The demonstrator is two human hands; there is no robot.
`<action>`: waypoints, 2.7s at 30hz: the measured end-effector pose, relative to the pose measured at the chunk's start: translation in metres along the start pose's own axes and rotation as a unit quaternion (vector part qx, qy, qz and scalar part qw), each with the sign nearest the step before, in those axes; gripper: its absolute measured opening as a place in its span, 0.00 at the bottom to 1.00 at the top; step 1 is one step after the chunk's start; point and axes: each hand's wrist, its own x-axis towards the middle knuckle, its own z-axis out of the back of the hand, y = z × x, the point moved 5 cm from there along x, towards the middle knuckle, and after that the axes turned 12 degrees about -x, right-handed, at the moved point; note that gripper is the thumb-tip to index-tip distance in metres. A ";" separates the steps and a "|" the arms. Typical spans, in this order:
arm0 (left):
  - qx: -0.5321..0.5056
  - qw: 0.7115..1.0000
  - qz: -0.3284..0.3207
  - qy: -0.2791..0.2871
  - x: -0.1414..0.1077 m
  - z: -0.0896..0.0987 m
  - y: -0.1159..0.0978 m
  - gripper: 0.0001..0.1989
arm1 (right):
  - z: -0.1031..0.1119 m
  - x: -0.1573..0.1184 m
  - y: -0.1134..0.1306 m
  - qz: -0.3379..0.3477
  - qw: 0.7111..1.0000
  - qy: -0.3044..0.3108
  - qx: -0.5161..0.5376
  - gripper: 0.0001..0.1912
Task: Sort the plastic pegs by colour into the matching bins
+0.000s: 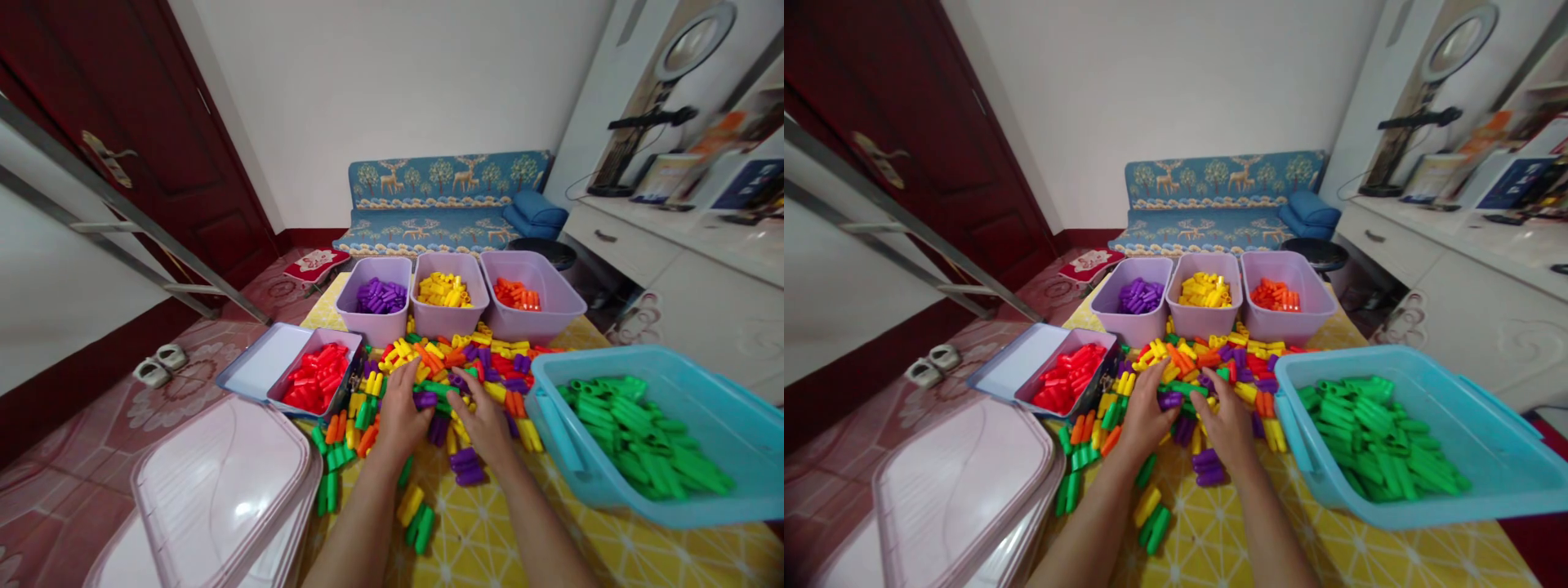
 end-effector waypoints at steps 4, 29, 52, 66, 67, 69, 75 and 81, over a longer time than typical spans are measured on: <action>-0.012 0.999 -0.019 0.047 -0.007 -0.005 -0.004 0.30 | -0.003 -0.003 0.003 0.040 0.999 0.008 -0.011 0.27; -0.187 0.980 0.028 -0.061 -0.010 0.004 0.018 0.07 | 0.021 -0.008 -0.010 -0.023 0.974 -0.117 0.192 0.21; -0.101 0.982 -0.141 -0.080 -0.012 0.019 -0.015 0.26 | 0.029 -0.013 0.014 0.099 0.983 -0.153 0.037 0.15; -0.098 0.986 -0.036 -0.130 -0.010 0.012 0.003 0.09 | 0.000 -0.020 0.041 0.204 0.960 0.127 -0.140 0.14; -0.095 0.987 -0.031 -0.127 -0.010 0.012 0.004 0.09 | -0.002 -0.017 0.040 0.187 0.969 0.115 -0.112 0.11; -0.094 0.987 -0.027 -0.126 -0.010 0.012 0.005 0.10 | 0.001 -0.011 0.035 0.122 0.990 0.070 -0.027 0.08; -0.093 0.987 -0.027 -0.126 -0.009 0.011 0.006 0.09 | 0.050 -0.012 0.023 -0.081 0.930 -0.209 0.290 0.16; -0.088 0.989 -0.035 -0.117 -0.008 0.010 0.006 0.09 | 0.077 -0.015 0.032 -0.085 0.837 -0.310 0.443 0.12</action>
